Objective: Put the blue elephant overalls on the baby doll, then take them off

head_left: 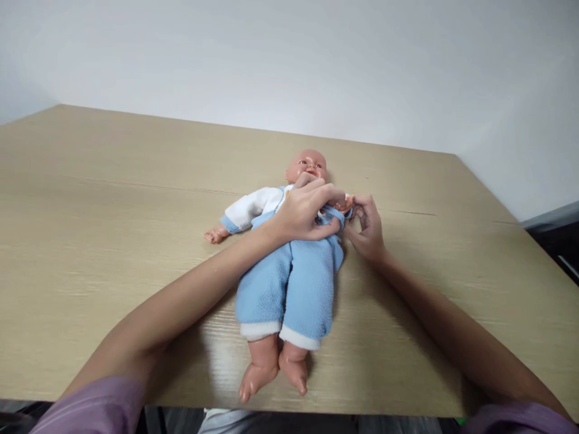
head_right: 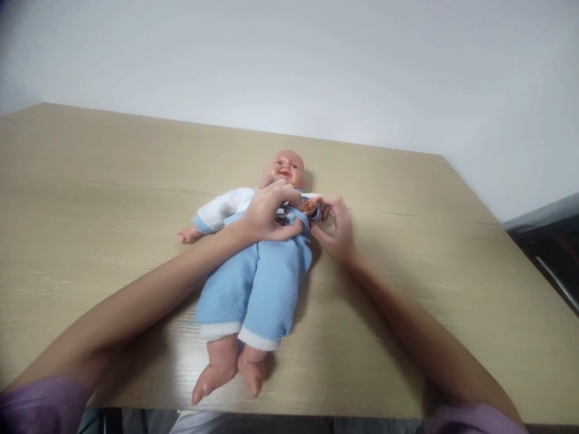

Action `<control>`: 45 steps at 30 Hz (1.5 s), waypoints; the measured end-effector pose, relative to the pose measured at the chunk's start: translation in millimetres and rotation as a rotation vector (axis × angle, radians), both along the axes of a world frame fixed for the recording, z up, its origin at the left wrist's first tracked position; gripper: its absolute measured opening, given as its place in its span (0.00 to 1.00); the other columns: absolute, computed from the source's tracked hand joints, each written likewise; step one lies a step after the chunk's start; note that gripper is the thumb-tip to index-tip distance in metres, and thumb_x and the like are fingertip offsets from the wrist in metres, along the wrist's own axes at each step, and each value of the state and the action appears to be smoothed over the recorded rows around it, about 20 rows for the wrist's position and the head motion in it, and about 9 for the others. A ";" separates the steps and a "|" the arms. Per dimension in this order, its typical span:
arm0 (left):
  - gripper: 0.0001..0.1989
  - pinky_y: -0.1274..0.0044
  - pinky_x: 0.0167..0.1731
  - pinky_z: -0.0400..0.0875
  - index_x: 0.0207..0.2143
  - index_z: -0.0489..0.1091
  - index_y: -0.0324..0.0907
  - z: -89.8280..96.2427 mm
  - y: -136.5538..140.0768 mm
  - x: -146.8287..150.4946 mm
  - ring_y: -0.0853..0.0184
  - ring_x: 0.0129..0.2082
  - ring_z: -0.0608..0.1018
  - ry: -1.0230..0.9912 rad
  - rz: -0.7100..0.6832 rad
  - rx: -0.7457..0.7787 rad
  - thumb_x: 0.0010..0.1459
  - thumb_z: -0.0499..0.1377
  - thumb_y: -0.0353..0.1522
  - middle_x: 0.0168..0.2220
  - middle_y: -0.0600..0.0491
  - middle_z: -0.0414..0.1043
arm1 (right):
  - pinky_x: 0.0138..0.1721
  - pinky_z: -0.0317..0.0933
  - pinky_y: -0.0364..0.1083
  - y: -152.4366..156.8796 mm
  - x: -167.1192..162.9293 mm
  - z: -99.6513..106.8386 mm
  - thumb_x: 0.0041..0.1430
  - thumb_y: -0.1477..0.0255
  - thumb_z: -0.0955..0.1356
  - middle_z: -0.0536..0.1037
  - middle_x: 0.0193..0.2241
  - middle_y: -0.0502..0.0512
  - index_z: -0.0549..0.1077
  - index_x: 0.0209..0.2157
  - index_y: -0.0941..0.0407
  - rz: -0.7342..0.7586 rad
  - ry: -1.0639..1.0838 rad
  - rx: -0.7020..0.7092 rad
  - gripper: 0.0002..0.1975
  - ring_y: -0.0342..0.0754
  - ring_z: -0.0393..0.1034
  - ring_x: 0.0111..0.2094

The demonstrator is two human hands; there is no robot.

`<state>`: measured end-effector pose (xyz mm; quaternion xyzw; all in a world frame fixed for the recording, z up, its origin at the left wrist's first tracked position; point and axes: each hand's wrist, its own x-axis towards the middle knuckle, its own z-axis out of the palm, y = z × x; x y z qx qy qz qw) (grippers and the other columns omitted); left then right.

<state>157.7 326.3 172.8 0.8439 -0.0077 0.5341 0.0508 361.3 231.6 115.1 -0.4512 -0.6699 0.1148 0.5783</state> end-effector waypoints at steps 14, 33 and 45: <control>0.07 0.69 0.38 0.69 0.36 0.68 0.45 13.6 -6.8 0.6 0.63 0.33 0.74 0.190 -0.050 -0.443 0.54 0.59 0.34 0.32 0.53 0.72 | 0.45 0.67 0.57 -11.4 -11.7 13.5 0.78 0.63 0.66 0.74 0.46 0.57 0.74 0.51 0.48 0.031 -0.187 0.071 0.08 0.57 0.70 0.45; 0.14 0.71 0.35 0.58 0.31 0.66 0.44 16.4 9.9 4.5 0.64 0.32 0.72 0.519 0.243 -0.745 0.63 0.61 0.42 0.29 0.57 0.70 | 0.47 0.71 0.50 1.6 -24.4 14.1 0.63 0.55 0.77 0.73 0.33 0.50 0.73 0.33 0.50 0.260 0.791 -0.436 0.16 0.51 0.70 0.37; 0.13 0.71 0.36 0.61 0.35 0.72 0.45 9.2 15.8 8.3 0.61 0.35 0.75 0.499 0.208 -0.800 0.65 0.62 0.45 0.32 0.56 0.74 | 0.43 0.73 0.48 15.1 -8.0 -10.6 0.52 0.44 0.79 0.74 0.32 0.45 0.69 0.35 0.49 -0.037 0.618 -0.523 0.27 0.48 0.73 0.36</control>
